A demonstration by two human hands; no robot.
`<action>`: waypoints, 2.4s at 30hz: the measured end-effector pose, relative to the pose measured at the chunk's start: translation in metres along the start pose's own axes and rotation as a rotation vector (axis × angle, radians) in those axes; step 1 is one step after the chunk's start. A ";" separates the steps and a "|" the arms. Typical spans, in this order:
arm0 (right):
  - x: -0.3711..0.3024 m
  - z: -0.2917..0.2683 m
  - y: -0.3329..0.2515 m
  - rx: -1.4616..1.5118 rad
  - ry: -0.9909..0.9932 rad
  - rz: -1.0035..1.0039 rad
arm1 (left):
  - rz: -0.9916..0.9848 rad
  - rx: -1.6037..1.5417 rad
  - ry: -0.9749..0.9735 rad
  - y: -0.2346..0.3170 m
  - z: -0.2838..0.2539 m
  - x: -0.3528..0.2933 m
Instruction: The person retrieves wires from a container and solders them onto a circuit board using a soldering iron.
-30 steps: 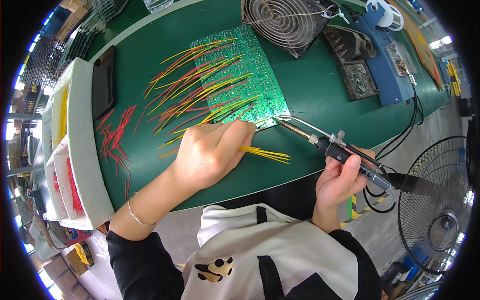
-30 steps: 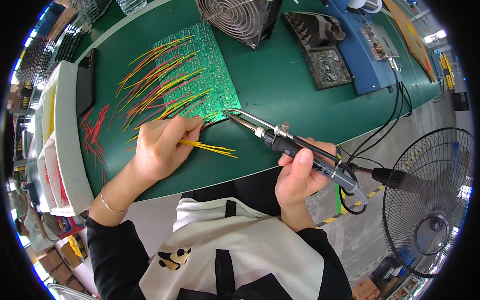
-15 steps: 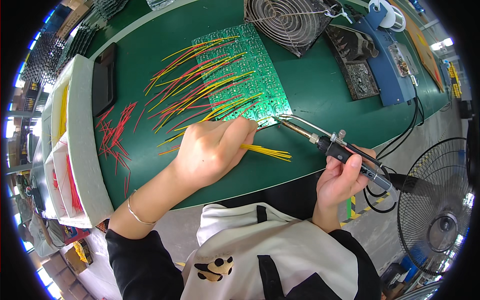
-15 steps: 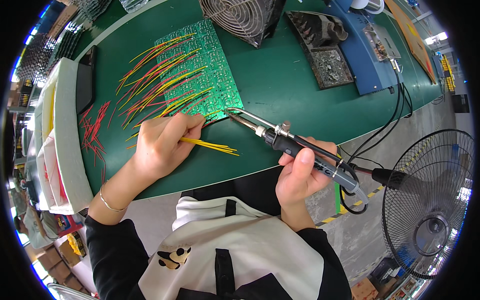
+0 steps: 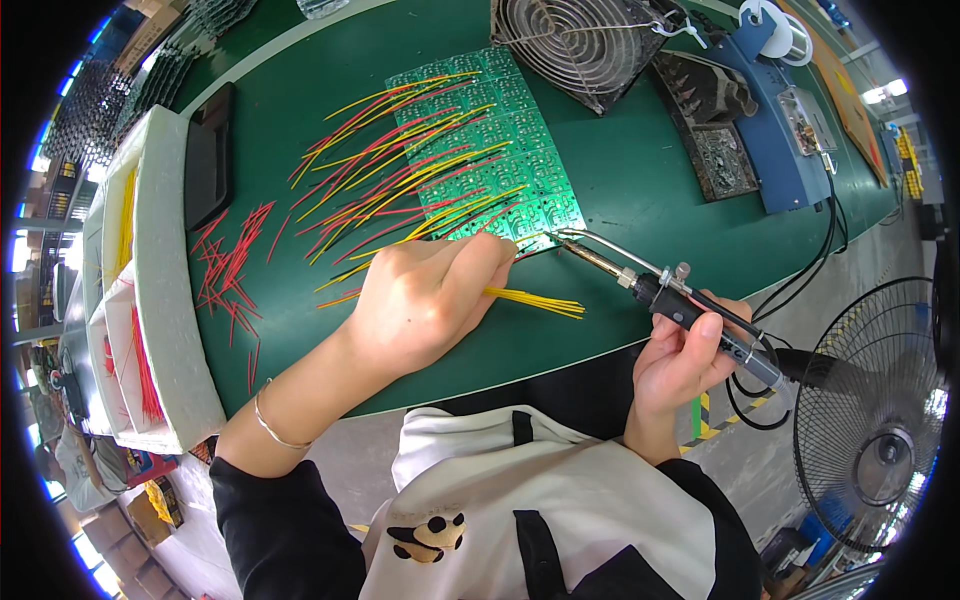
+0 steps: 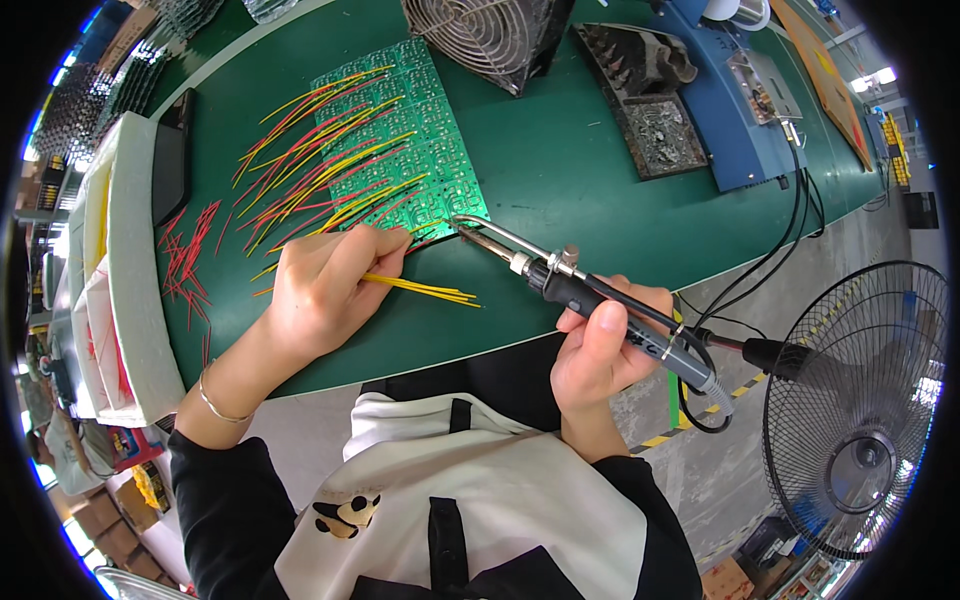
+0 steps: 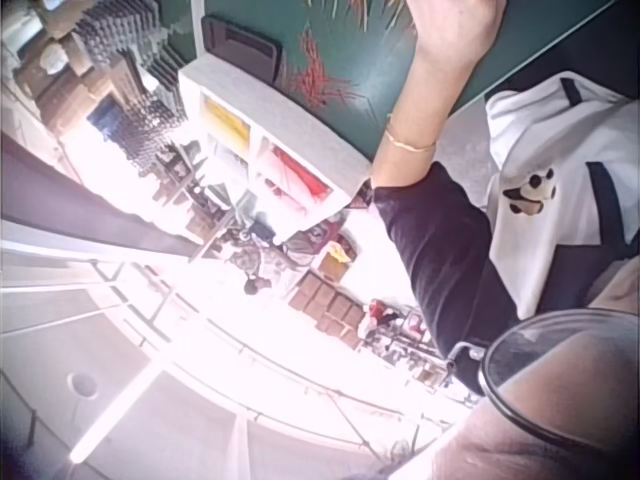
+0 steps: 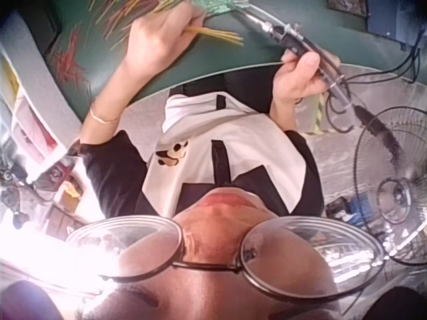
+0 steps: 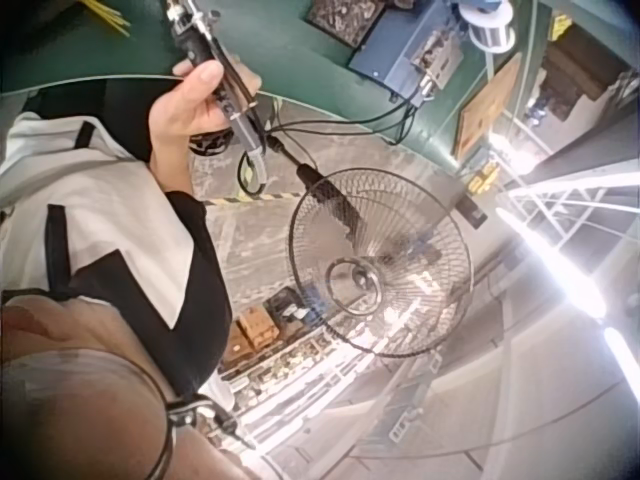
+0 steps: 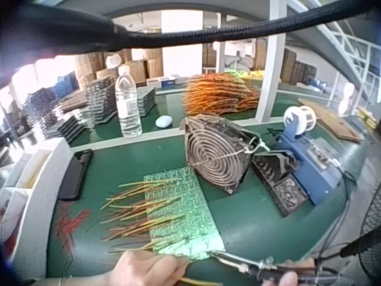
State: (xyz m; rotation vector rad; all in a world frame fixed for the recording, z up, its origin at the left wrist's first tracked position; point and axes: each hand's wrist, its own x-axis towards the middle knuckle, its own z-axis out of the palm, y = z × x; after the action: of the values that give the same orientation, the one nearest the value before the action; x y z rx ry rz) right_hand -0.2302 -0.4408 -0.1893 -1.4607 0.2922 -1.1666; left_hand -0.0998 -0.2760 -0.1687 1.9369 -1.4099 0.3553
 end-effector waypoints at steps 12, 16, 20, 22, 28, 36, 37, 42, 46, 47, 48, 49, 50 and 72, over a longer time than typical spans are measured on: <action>0.000 -0.005 0.003 0.038 -0.067 -0.012 | 0.000 0.019 -0.006 -0.001 0.000 -0.001; -0.001 -0.005 0.002 0.032 -0.083 -0.017 | -0.012 0.019 -0.009 0.000 0.000 0.000; -0.001 -0.005 0.002 0.033 -0.074 -0.026 | -0.019 0.020 0.000 0.001 0.000 0.000; 0.000 -0.005 0.002 0.008 -0.042 -0.022 | -0.021 0.024 -0.003 0.001 -0.001 0.000; 0.000 0.000 0.000 0.088 0.190 0.076 | -0.024 0.036 -0.013 0.001 -0.001 -0.001; 0.001 -0.001 0.004 0.038 -0.004 -0.038 | -0.058 0.037 -0.030 0.002 -0.002 -0.002; 0.001 -0.001 0.004 0.039 -0.004 -0.040 | -0.066 0.040 -0.040 0.003 -0.003 -0.002; 0.000 0.000 0.004 0.015 0.009 -0.039 | -0.082 0.048 -0.052 0.003 -0.002 -0.002; -0.001 -0.001 0.001 0.007 0.005 -0.022 | -0.085 0.063 -0.053 0.003 -0.003 -0.002; -0.002 -0.002 0.001 0.001 -0.014 -0.019 | -0.086 0.070 -0.053 0.003 -0.003 -0.003; -0.002 -0.003 0.001 -0.006 -0.033 -0.015 | -0.087 0.070 -0.052 0.003 -0.003 -0.003; -0.001 -0.003 0.001 -0.007 -0.032 -0.016 | -0.086 0.064 -0.051 0.003 -0.003 -0.003; -0.001 -0.003 0.001 -0.008 -0.034 -0.017 | -0.086 0.059 -0.050 0.003 -0.003 -0.002; -0.001 -0.001 0.003 -0.012 -0.015 -0.021 | -0.084 0.054 -0.041 0.002 -0.001 -0.004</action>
State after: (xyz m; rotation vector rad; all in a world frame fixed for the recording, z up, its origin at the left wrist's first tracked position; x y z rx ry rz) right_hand -0.2305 -0.4415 -0.1922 -1.4855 0.2740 -1.1720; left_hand -0.1026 -0.2728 -0.1699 2.0510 -1.3523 0.3185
